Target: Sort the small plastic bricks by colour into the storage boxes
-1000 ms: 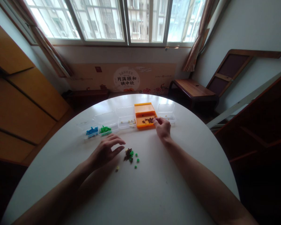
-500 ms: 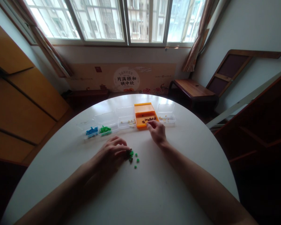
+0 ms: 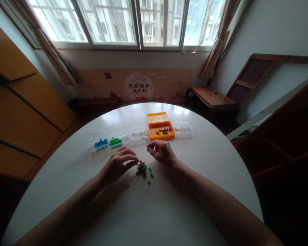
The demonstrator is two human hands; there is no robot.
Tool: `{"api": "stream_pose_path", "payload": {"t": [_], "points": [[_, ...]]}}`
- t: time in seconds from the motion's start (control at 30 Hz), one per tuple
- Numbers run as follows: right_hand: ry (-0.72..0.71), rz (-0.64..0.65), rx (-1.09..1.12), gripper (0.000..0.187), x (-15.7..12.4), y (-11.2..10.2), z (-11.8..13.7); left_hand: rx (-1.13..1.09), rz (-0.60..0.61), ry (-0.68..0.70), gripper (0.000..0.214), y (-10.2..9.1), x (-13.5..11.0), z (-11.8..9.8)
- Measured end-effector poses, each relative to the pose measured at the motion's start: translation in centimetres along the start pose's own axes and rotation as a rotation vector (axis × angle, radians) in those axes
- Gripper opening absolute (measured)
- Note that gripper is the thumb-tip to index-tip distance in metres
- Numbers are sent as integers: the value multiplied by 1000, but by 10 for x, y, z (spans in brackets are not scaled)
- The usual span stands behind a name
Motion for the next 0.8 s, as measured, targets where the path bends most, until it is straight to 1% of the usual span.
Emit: {"api": "stream_pose_path", "payload": {"t": [0.07, 0.17, 0.3, 0.43, 0.5, 0.57, 0.67, 0.73, 0.8], "points": [[-96, 89, -10, 16, -3, 3, 7, -3, -40, 9, 14, 0, 0, 0], [-171, 173, -12, 14, -7, 6, 14, -9, -81, 27, 12, 0, 0, 0], [-211, 184, -8, 9, -9, 8, 19, -10, -97, 40, 11, 1, 0, 1], [-212, 184, 4, 11, -9, 10, 18, 24, -112, 36, 10, 1, 0, 1], [-164, 171, 46, 13, -6, 10, 12, 41, -126, 19, 11, 0, 0, 1], [-58, 119, 150, 17, 0, 8, 2, 42, -136, 10, 11, 0, 0, 1], [147, -56, 323, 24, 12, 2, -17, 23, -136, 18, 11, 0, 0, 1], [267, -195, 376, 29, 20, -5, -28, 10, -126, 24, 11, 1, 1, 1], [367, -306, 407, 33, 27, -11, -37, 2, -117, 25, 12, 1, 1, 1]]}}
Point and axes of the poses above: each hand's wrist, its own x-axis towards the middle knuckle, its own y-axis out of the palm, z = x × y, the point moved 1 cm from there along x, towards the middle knuckle, and after that the axes turned 10 degrees about -x, right-handed, at the moved point
